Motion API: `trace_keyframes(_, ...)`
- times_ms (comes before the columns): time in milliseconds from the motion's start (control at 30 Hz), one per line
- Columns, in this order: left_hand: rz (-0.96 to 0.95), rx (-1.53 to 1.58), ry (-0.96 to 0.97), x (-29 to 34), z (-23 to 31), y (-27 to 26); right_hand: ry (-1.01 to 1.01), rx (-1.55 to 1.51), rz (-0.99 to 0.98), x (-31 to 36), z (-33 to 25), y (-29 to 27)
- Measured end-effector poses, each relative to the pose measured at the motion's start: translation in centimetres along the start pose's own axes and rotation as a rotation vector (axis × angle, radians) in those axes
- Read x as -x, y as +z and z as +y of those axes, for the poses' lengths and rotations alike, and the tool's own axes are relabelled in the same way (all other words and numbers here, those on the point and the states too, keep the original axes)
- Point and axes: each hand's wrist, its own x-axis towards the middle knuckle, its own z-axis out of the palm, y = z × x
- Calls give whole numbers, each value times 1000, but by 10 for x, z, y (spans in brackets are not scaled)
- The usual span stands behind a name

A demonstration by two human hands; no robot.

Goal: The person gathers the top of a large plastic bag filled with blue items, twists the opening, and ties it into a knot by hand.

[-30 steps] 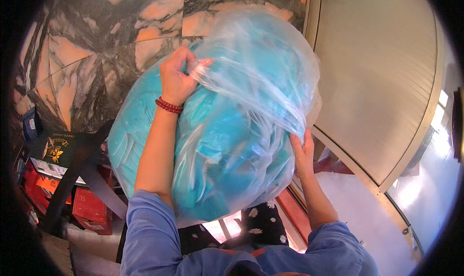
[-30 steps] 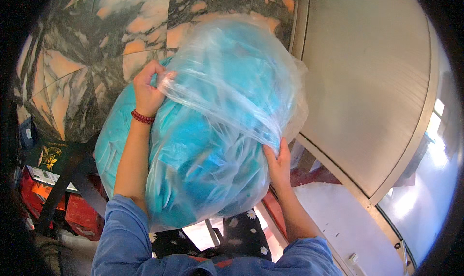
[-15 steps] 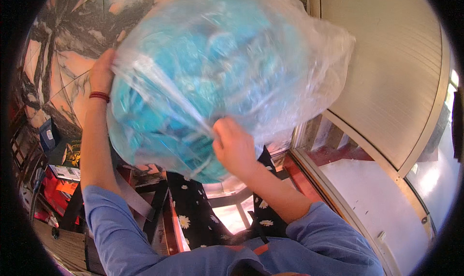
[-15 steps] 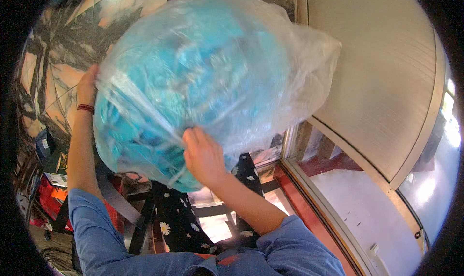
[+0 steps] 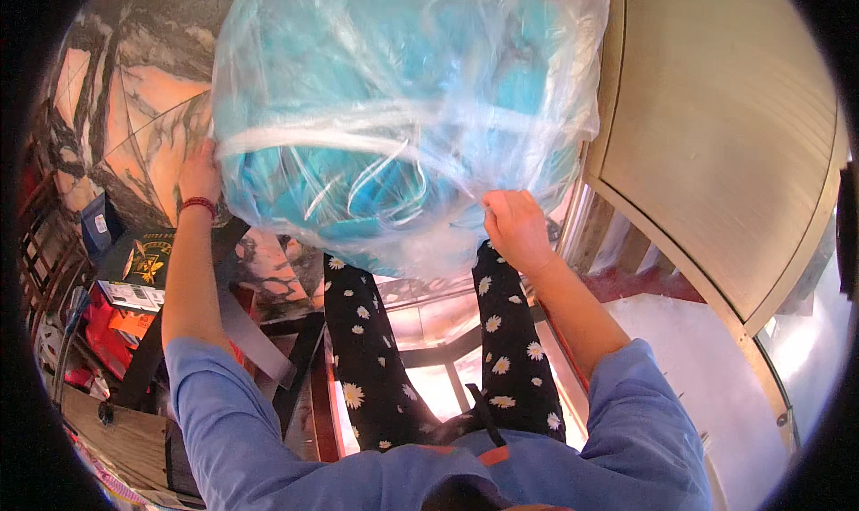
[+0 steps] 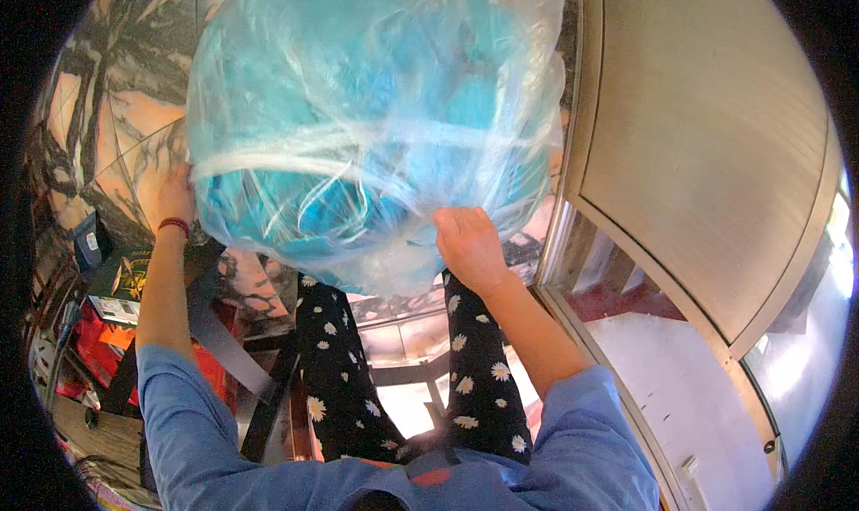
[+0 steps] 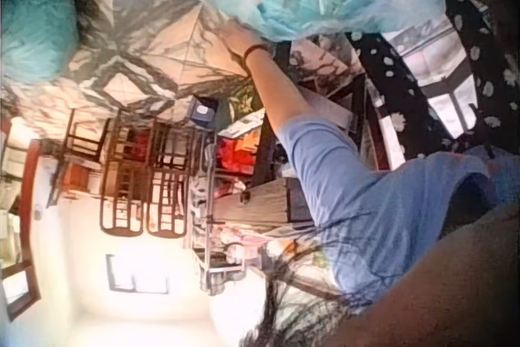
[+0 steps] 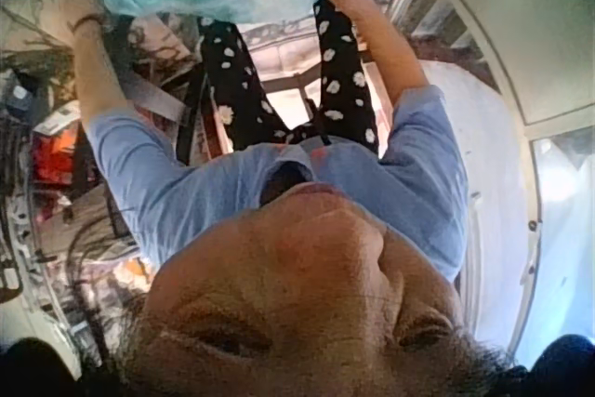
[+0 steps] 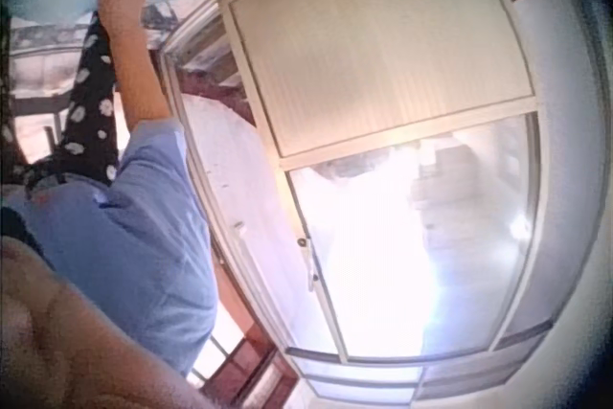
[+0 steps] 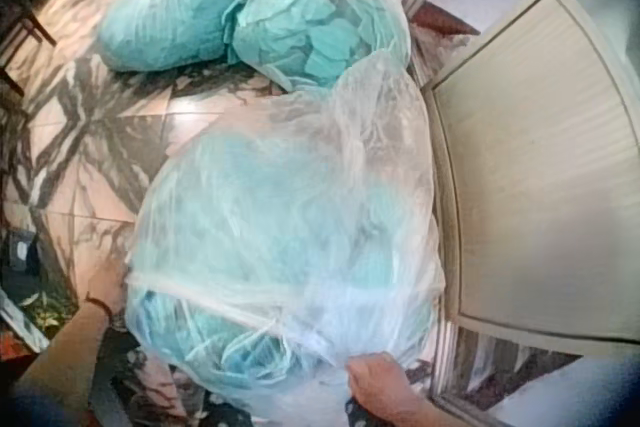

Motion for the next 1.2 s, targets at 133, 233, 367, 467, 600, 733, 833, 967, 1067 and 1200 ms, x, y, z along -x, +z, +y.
trace_keyframes(133,30,-12,96,15,27,-20,12,-111,-193,37,-14,2)
trace_keyframes(233,139,31,305,50,54,-40,-60,-234,-360,77,-14,-9)
trace_keyframes(367,94,57,271,90,58,-24,82,-236,-363,77,20,-12)
trace_keyframes(467,-8,-79,109,105,44,11,49,-317,-46,34,14,-29)
trace_keyframes(600,-62,-155,158,97,70,-13,712,-747,376,55,82,-21)
trace_keyframes(733,75,73,441,111,131,-74,879,-1200,486,13,139,-34)
trace_keyframes(833,-62,185,510,129,188,-88,895,-1599,601,-34,170,-43)
trace_keyframes(967,-126,295,527,139,261,-96,889,-1914,594,-81,182,-49)
trace_keyframes(1067,-331,231,351,137,282,-103,849,-2138,360,-86,190,-61)
trace_keyframes(1200,-395,444,238,141,321,-116,1168,-1740,439,-57,171,-42)
